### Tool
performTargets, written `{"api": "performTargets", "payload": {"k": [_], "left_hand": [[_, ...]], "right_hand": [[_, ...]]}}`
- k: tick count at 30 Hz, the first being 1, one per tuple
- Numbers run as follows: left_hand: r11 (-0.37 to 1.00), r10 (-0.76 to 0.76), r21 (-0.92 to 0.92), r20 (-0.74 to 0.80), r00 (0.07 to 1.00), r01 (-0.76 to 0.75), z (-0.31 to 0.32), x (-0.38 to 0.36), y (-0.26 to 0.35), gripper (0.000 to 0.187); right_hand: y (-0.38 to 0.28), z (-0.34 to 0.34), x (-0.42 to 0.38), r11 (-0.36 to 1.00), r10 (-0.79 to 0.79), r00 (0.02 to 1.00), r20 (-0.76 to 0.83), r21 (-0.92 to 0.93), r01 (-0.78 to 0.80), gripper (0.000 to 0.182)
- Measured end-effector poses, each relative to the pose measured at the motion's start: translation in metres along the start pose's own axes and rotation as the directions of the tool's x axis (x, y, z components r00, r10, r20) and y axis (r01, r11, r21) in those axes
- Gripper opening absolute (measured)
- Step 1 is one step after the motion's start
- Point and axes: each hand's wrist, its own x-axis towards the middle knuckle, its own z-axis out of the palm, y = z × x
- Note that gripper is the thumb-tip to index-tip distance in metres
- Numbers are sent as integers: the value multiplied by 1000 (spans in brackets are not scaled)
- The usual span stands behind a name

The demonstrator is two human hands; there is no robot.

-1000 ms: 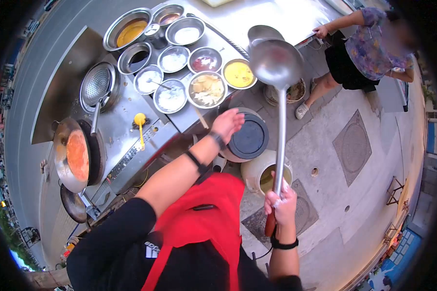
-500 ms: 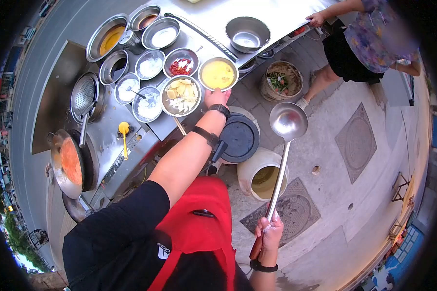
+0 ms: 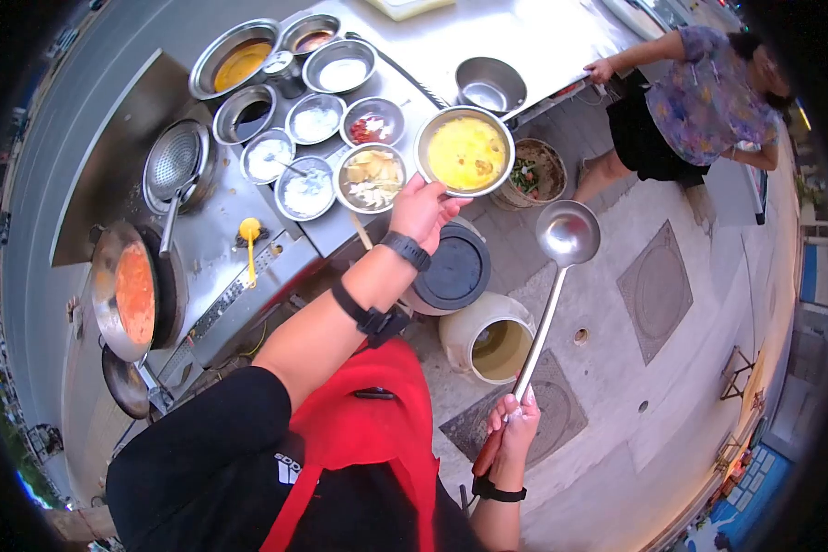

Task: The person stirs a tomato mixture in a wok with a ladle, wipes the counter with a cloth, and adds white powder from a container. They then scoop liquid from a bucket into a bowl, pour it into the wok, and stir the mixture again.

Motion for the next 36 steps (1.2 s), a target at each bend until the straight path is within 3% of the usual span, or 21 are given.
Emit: {"api": "performTargets", "payload": {"k": [7,13,16,22,29,36], "left_hand": [[982,22,185,16,1000,-24,-90,-145,139,32],[965,153,231,-114,982,-124,-263,-255,252,30],[953,236,235,-175,956,-193,-354,-309,308,29],[944,318,207,-353,880,-258,-516,-384,401,31],[920,390,259,-510,767,-295,-643,-418,454,31],[914,403,206,-555,728,-349,-696,-404,459,32]], "right_hand": [[25,49,-20,995,-82,986,144,-36,88,47],[82,146,-66,991,-123,907,404,2,133,51],[123,215,-119,985,-125,836,534,169,40,52],[191,347,-225,979,-45,787,615,183,-87,52],[242,400,-273,994,63,726,685,22,-107,54],[246,412,-290,983,149,726,671,-181,-35,54]]}}
